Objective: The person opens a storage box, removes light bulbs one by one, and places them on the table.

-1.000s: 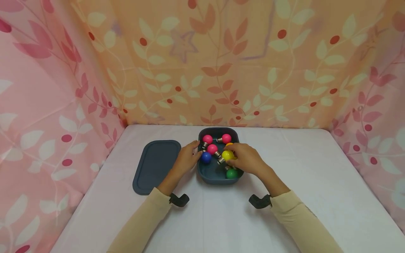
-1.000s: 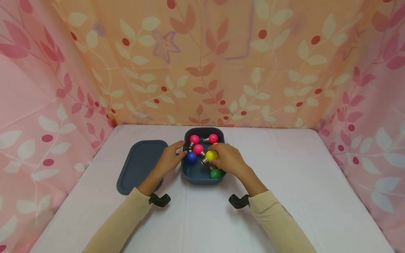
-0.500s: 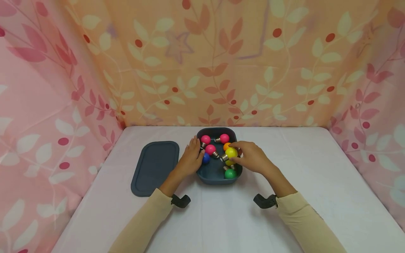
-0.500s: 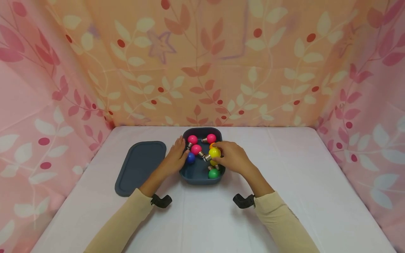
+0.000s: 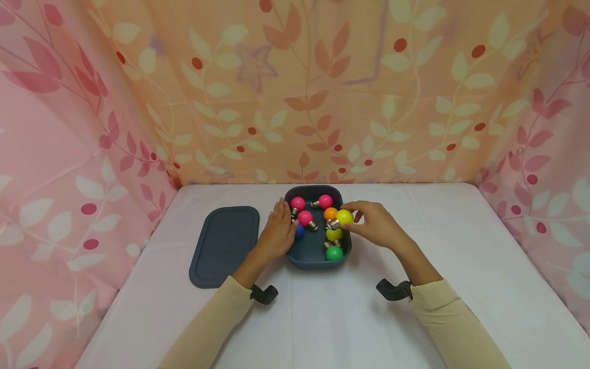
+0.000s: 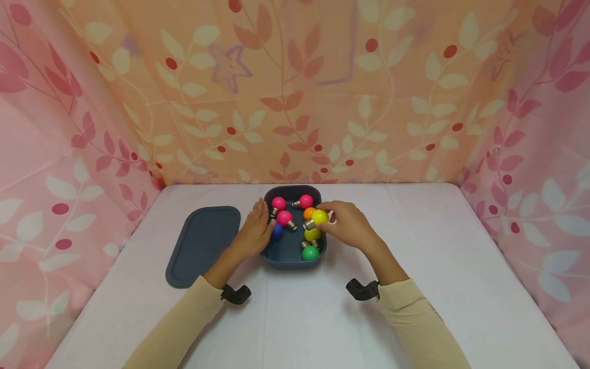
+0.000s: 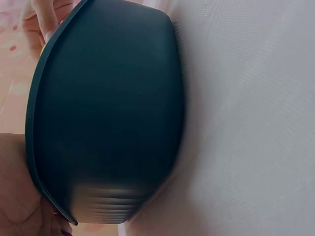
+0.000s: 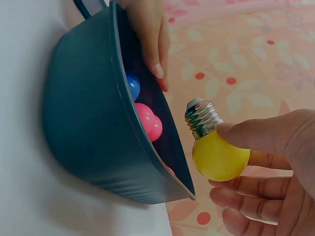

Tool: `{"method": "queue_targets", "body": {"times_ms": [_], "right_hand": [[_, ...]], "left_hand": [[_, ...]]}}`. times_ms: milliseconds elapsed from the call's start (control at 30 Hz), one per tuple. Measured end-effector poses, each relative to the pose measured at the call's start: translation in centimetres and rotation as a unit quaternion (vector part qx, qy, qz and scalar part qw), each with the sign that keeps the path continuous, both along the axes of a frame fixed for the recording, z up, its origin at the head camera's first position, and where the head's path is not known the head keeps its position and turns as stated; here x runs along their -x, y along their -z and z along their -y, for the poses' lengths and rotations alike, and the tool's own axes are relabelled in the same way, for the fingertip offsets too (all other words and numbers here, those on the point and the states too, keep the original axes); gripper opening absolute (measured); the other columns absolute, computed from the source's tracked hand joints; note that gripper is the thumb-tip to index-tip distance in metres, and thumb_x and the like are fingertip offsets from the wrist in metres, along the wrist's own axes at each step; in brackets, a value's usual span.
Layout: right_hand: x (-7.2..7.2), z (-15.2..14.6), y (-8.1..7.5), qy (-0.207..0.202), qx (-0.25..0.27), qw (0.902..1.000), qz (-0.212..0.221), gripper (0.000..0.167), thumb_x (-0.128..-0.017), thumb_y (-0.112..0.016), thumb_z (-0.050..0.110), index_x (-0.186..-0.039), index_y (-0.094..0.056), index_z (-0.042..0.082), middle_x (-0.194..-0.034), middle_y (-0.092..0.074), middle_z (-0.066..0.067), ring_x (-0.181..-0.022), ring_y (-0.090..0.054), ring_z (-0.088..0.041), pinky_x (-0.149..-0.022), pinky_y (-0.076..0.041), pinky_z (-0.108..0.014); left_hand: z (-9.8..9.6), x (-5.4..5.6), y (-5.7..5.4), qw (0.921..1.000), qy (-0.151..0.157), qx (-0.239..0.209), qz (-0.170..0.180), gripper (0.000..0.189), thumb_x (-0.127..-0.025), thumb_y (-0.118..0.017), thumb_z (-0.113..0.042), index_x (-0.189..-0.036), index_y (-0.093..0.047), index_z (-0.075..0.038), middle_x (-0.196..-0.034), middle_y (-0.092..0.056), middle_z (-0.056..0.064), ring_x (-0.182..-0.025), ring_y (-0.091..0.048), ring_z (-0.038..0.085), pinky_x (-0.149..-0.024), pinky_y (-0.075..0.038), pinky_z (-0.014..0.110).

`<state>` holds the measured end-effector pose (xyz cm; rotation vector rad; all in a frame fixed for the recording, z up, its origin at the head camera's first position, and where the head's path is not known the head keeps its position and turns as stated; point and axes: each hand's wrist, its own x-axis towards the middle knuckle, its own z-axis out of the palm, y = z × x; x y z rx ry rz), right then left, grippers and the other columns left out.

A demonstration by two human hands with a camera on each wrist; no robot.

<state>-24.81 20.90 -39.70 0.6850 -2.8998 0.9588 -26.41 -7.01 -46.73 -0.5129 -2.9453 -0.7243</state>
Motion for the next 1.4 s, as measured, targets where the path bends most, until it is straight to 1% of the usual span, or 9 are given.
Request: {"method": "queue_targets", "body": {"times_ms": [233,367,533,667,867,967,1100,1200,1400], "right_hand": [[0.7,-1.4,0.1,0.009,0.029,0.9995,-0.002,0.049,-0.089,-0.08,0.024,-0.132,-0.067,0.004,-0.123,-0.07,-0.011,-0.093,-0.064,-0.024,-0.073,-0.054,-0.035],[1.1,-2.2,0.0,0.023,0.045,0.9987,0.004,0.048,-0.088,-0.082,0.025,-0.129,-0.067,0.005,-0.12,-0.07,-0.009,-0.096,-0.064,-0.025,-0.076,-0.054,-0.036],[1.6,-3.2,0.3,0.038,0.057,0.9976,0.012,0.043,-0.088,-0.082,0.029,-0.124,-0.069,0.01,-0.117,-0.071,-0.005,-0.096,-0.063,-0.024,-0.079,-0.053,-0.039],[2.1,-3.9,0.6,0.045,0.063,0.9969,0.016,0.044,-0.089,-0.08,0.033,-0.127,-0.07,0.011,-0.12,-0.071,-0.006,-0.097,-0.063,-0.025,-0.081,-0.051,-0.04],[2.8,-5.0,1.2,0.063,0.067,0.9953,0.03,0.049,-0.091,-0.078,0.033,-0.134,-0.068,0.014,-0.127,-0.07,-0.008,-0.1,-0.063,-0.028,-0.073,-0.052,-0.037],[3.1,-5.4,1.4,0.076,0.077,0.9932,0.043,0.05,-0.09,-0.079,0.034,-0.134,-0.068,0.011,-0.125,-0.07,-0.01,-0.101,-0.064,-0.028,-0.071,-0.054,-0.035],[3.4,-6.0,1.6,0.094,0.103,0.9885,0.058,0.051,-0.089,-0.079,0.038,-0.127,-0.066,0.006,-0.118,-0.069,-0.013,-0.1,-0.064,-0.028,-0.071,-0.055,-0.031],[3.7,-6.5,1.7,0.101,0.122,0.9854,0.062,0.051,-0.089,-0.079,0.039,-0.125,-0.066,0.006,-0.116,-0.068,-0.014,-0.1,-0.064,-0.028,-0.071,-0.056,-0.03],[4.3,-7.2,2.2,0.109,0.145,0.9806,0.075,0.05,-0.092,-0.077,0.038,-0.13,-0.066,0.007,-0.117,-0.069,-0.015,-0.096,-0.064,-0.023,-0.072,-0.058,-0.038]], "left_hand": [[-0.1,0.1,0.2,0.9987,-0.01,0.049,0.011,0.08,-0.108,-0.035,-0.05,-0.159,-0.014,0.007,-0.169,-0.002,0.022,-0.156,-0.001,0.034,-0.124,-0.009,0.049],[0.0,0.1,0.3,0.9984,-0.009,0.056,0.004,0.084,-0.107,-0.035,-0.054,-0.159,-0.012,0.007,-0.169,-0.002,0.021,-0.156,0.0,0.034,-0.124,-0.008,0.049],[0.1,0.0,0.3,0.9989,-0.007,0.047,0.005,0.084,-0.106,-0.036,-0.055,-0.159,-0.012,0.006,-0.169,-0.001,0.02,-0.156,0.001,0.033,-0.124,-0.007,0.048],[0.0,0.0,0.3,0.9987,-0.003,0.05,0.003,0.083,-0.106,-0.038,-0.053,-0.16,-0.013,0.005,-0.169,0.001,0.019,-0.156,0.001,0.034,-0.124,-0.007,0.048],[-0.2,0.0,0.0,0.9976,0.008,0.068,0.007,0.074,-0.109,-0.034,-0.046,-0.159,-0.013,0.005,-0.169,0.006,0.019,-0.156,0.006,0.033,-0.124,-0.007,0.047],[-0.2,0.0,0.0,0.9973,0.011,0.072,0.006,0.073,-0.11,-0.032,-0.044,-0.159,-0.012,0.006,-0.169,0.005,0.02,-0.156,0.007,0.032,-0.124,-0.007,0.047],[-0.2,0.1,0.0,0.9973,0.011,0.072,0.007,0.073,-0.11,-0.031,-0.045,-0.16,-0.012,0.005,-0.169,0.004,0.019,-0.156,0.007,0.031,-0.124,-0.006,0.046],[-0.2,0.1,0.0,0.9975,0.01,0.069,0.01,0.074,-0.11,-0.031,-0.047,-0.16,-0.013,0.004,-0.17,0.004,0.018,-0.156,0.007,0.03,-0.124,-0.005,0.044],[-0.1,0.2,0.2,0.9968,0.009,0.077,0.016,0.074,-0.109,-0.031,-0.048,-0.16,-0.014,0.004,-0.17,0.004,0.017,-0.156,0.006,0.03,-0.124,-0.004,0.043]]}}
